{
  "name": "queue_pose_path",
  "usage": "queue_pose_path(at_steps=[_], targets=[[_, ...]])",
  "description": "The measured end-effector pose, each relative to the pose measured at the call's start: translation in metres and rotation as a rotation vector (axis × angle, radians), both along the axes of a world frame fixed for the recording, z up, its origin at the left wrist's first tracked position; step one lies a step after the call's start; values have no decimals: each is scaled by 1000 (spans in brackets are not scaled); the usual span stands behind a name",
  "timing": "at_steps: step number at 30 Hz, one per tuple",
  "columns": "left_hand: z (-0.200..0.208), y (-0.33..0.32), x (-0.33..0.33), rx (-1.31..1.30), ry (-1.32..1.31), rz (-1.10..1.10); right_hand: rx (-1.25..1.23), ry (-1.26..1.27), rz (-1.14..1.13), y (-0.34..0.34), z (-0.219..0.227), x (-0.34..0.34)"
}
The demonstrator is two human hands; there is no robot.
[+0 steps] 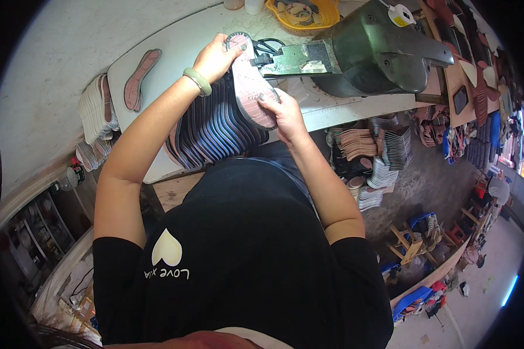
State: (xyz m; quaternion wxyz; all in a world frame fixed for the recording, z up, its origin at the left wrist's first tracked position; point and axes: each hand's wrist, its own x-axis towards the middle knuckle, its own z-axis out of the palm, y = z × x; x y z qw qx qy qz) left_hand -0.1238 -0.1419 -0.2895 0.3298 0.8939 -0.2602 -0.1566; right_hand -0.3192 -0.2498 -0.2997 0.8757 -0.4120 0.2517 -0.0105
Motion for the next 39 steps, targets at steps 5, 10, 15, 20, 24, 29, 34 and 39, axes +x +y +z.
queue_pose_path(at_steps=[5, 10, 15, 20, 24, 29, 34, 39], targets=[[-6, -3, 9, -60, 113, 61, 8, 5, -63, 8, 5, 13], [-9, 13, -2, -93, 47, 144, -186, 40, -114, 31, -4, 27], [12, 64, -87, -231, -32, 273, -270, -85, 37, 92, -6, 32], [-9, 119, -98, -389, -207, 359, -171, -136, 320, 126, -11, 44], [-18, 148, -67, -289, -63, 331, -619, -167, 671, 134, -14, 57], [-35, 222, 24, 433, -776, 283, -779, -203, 727, 118, -17, 33], [-77, 255, -9, 111, -483, 269, -579, 3, 561, 83, -29, -1], [-128, 294, -101, -101, 225, 424, -498, 43, 534, 73, -37, -22]])
